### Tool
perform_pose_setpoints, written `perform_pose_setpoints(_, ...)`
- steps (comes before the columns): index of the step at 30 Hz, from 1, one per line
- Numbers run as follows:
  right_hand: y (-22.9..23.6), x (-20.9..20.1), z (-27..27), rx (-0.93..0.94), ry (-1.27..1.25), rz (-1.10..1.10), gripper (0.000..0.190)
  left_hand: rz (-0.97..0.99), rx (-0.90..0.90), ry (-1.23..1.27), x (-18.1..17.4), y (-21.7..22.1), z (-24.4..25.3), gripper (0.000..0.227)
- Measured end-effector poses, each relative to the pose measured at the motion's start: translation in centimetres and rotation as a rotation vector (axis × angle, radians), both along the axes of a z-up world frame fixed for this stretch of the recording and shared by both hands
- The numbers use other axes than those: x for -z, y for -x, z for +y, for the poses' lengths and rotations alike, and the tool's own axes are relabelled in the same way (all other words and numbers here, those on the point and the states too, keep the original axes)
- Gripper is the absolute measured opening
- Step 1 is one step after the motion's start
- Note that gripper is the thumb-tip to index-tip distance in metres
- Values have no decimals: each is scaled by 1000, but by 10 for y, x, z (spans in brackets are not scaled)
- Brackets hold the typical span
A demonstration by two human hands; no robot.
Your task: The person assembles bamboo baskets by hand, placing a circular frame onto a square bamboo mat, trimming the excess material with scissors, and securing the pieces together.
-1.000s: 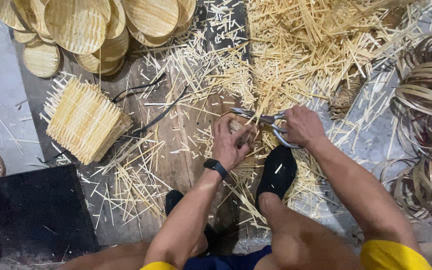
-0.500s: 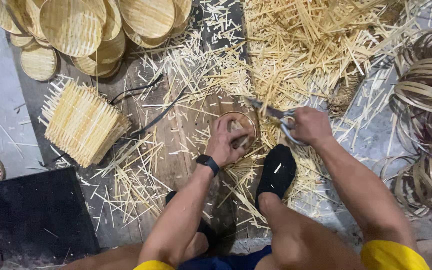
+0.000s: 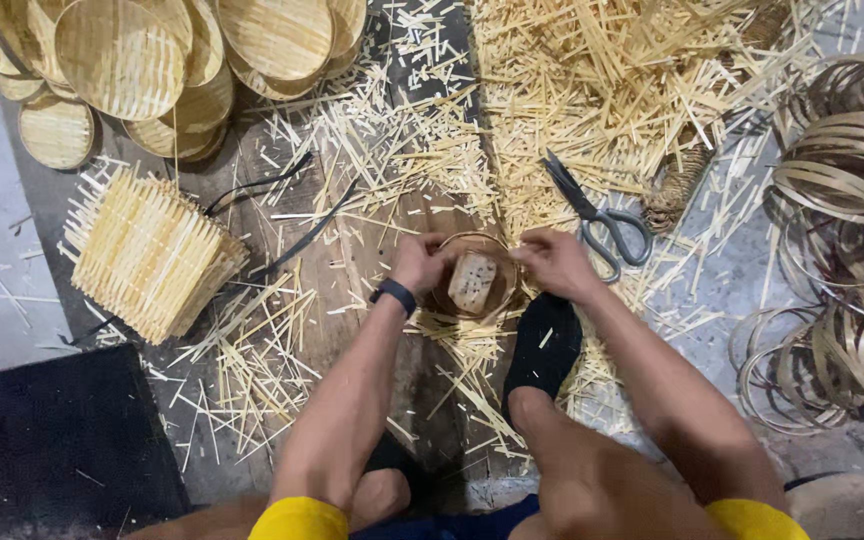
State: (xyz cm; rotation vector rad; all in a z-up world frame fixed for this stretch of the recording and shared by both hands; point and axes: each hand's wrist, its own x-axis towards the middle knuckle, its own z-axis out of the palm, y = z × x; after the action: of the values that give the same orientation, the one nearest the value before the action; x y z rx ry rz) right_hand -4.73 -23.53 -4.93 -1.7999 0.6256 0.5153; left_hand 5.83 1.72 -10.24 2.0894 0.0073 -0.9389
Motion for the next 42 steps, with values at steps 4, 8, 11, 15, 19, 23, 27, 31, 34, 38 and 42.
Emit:
perform_pose_setpoints(4,-11,19,13,-49,28,66,28,242,-32,-98,-23,-17,-4,35)
perform_pose_setpoints(8,-20,39,6,77,-104,150,19,309,-4,-242,-42,-31,-17,34)
perform_pose_setpoints(11,-18,46,7,86,-92,166,15,285,-4,-260,-46,-28,-20,32)
perform_pose_setpoints(15,-17,37,10,77,-11,76,15,173,22,-329,-54,-22,-21,31)
perform_pose_setpoints(19,-6,6,11,121,-119,127,21,444,-352,35,-45,-9,-16,27)
perform_pose_setpoints(23,18,-18,17,344,-571,357,22,471,-600,257,-30,19,17,28)
perform_pose_setpoints(27,31,0,39,458,-592,298,16,660,-569,425,-12,68,44,24)
perform_pose_setpoints(31,31,22,52,465,-430,274,16,606,-714,351,-2,84,35,20)
perform_pose_setpoints(34,33,22,57,457,-343,262,17,632,-742,356,1,85,30,19)
perform_pose_setpoints(38,30,-5,55,247,-186,216,28,380,-601,308,-7,80,33,23)
perform_pose_setpoints(42,23,-50,52,293,-315,140,71,-41,-285,214,-59,70,34,29)
